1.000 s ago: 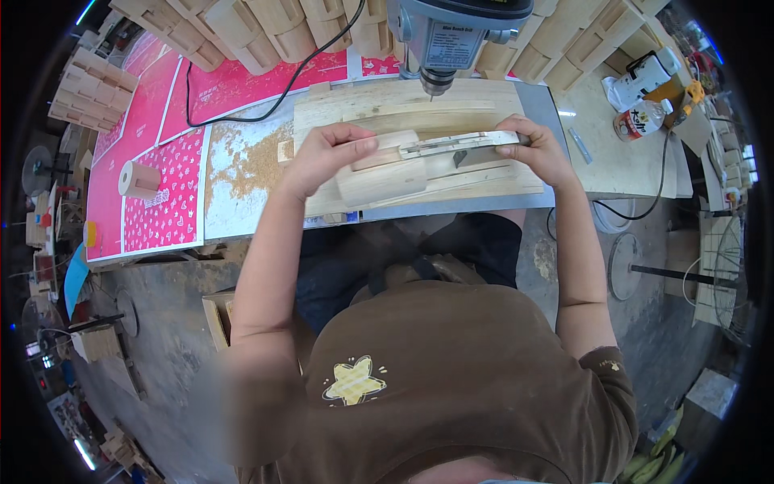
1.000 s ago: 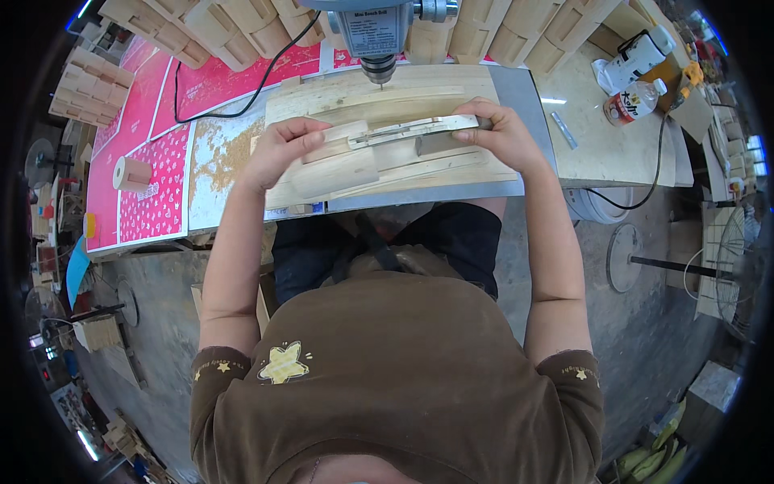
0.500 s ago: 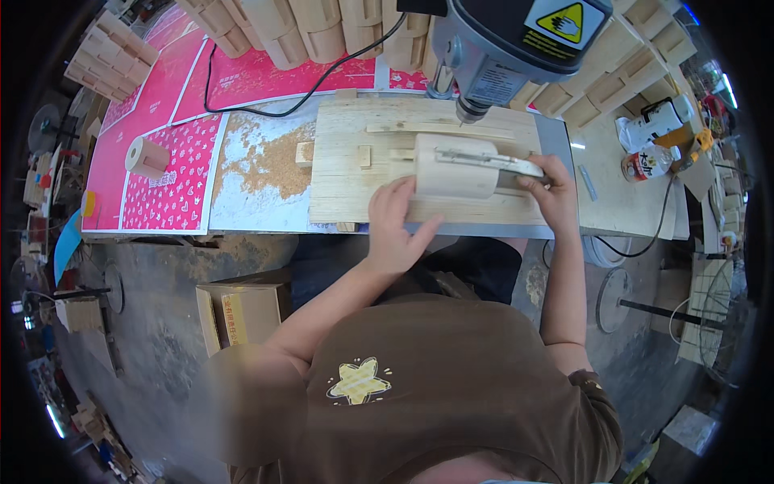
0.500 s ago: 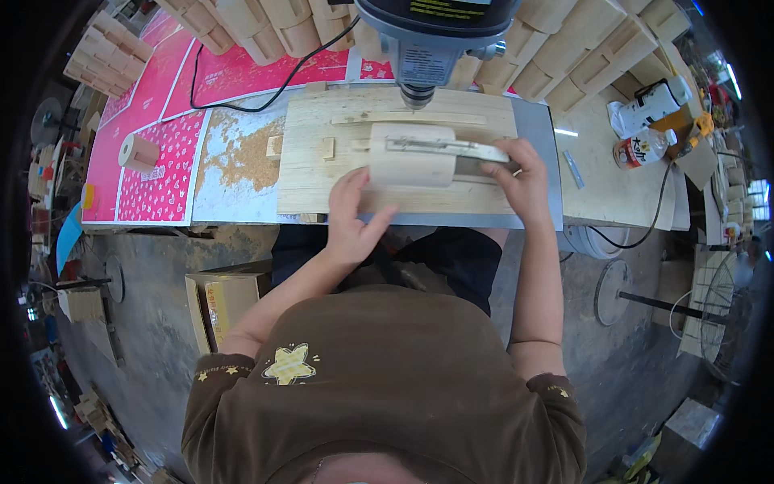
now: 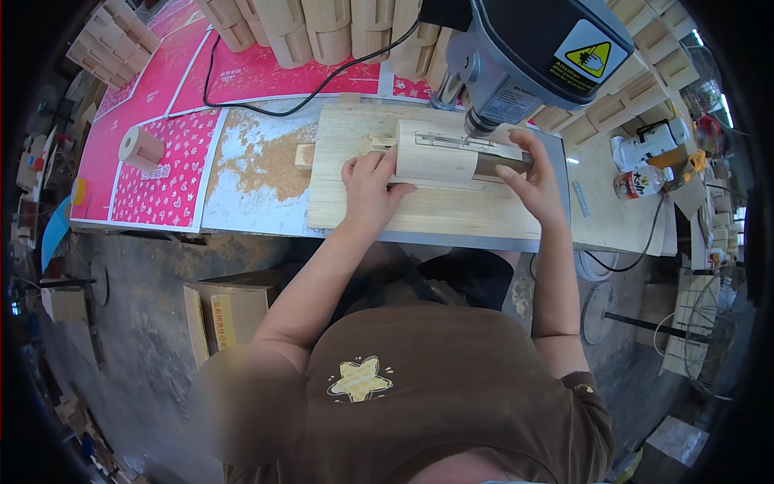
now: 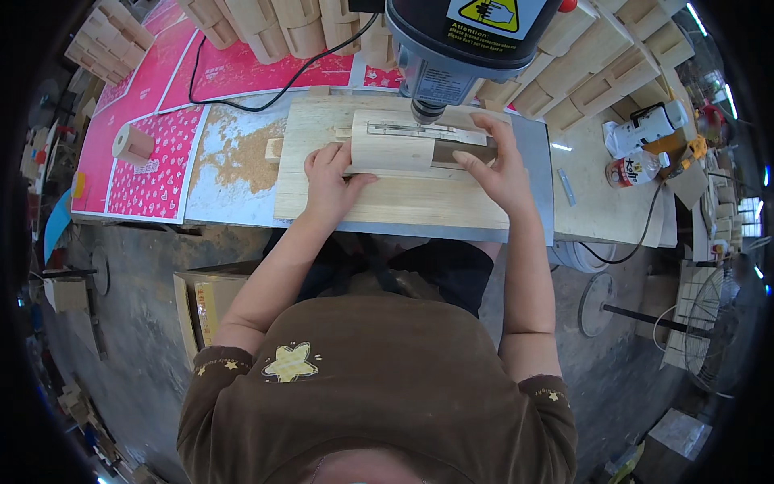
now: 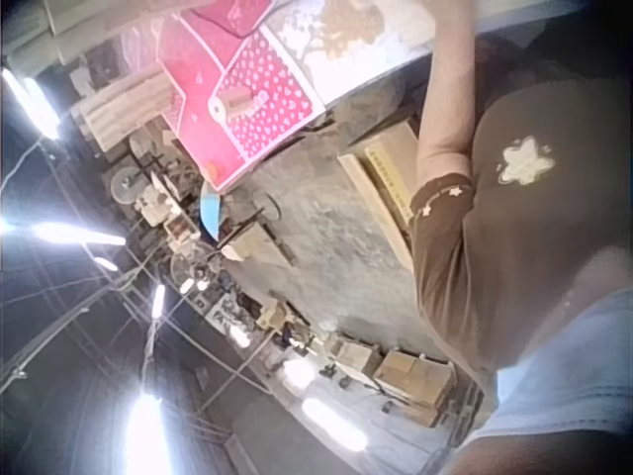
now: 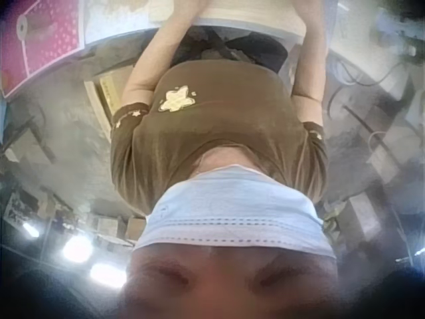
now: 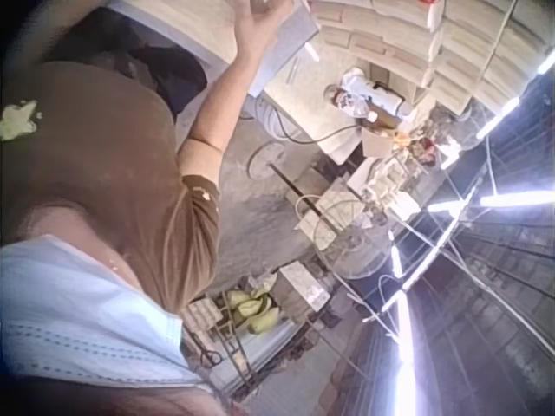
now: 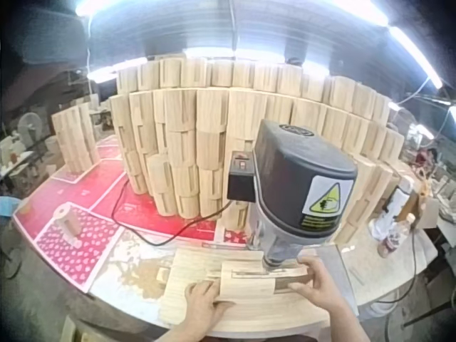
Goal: Drilling holes or grooves into cylindrical wooden pieces using a drill press jig.
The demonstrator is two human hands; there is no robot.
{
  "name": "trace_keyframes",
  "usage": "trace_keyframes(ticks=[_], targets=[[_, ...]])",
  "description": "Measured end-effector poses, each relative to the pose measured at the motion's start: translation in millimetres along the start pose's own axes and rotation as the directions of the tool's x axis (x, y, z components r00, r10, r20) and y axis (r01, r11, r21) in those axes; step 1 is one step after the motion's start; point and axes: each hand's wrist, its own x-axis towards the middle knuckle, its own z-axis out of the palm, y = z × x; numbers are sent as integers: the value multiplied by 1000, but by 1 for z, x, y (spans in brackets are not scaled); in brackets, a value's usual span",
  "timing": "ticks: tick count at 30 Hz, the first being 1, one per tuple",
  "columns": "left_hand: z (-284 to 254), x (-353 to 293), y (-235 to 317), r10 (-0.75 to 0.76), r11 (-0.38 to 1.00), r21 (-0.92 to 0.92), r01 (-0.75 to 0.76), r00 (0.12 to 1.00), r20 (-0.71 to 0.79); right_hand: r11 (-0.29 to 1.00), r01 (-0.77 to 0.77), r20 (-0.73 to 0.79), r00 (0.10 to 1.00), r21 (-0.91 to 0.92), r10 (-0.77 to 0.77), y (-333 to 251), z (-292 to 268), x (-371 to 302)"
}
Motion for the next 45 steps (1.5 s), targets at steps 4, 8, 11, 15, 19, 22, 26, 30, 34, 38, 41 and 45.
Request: trace_keyframes(ticks=[4,8,11,15,19,22,26,30,34,38,41,45], targets=[[-1,-1,-1,0,1000,21,1,1000,-31,984,175,-367,918,29,-153,-46,-40,40],[0,0,5,-24,999,30,23,1000,19,955,296,-527,815,25,-238,-122,-60,105],[1,0,6,-27,999,25,26,1000,3,899,389,-388,811,-201,-438,-133,-43,123],[0,-6,2,-47,998,31,47,999,-7,882,-2,-380,903,-472,-202,-149,-58,78],[1,-5,-1,-37,999,23,38,999,-25,920,75,-362,905,-385,-225,-130,-31,13],[2,-1,2,-24,1000,12,24,999,-24,940,108,-424,871,-324,-247,-104,-10,-8],[0,2,1,-33,999,3,33,999,-19,939,251,-474,814,-235,-336,-45,25,-7],[-1,0,3,-34,999,20,33,999,7,909,252,-417,825,-332,-382,-38,23,-8],[0,-3,6,-38,999,13,38,999,27,896,250,-478,776,-366,-412,-66,-9,-8],[-4,-7,6,-43,999,11,42,999,34,925,203,-421,844,-321,-332,-138,-52,73],[17,3,16,25,999,-31,-23,997,68,723,438,-180,777,-534,-603,-63,-108,166],[30,17,15,63,992,-118,-52,993,97,968,66,-312,940,-241,-142,-114,-80,138]])
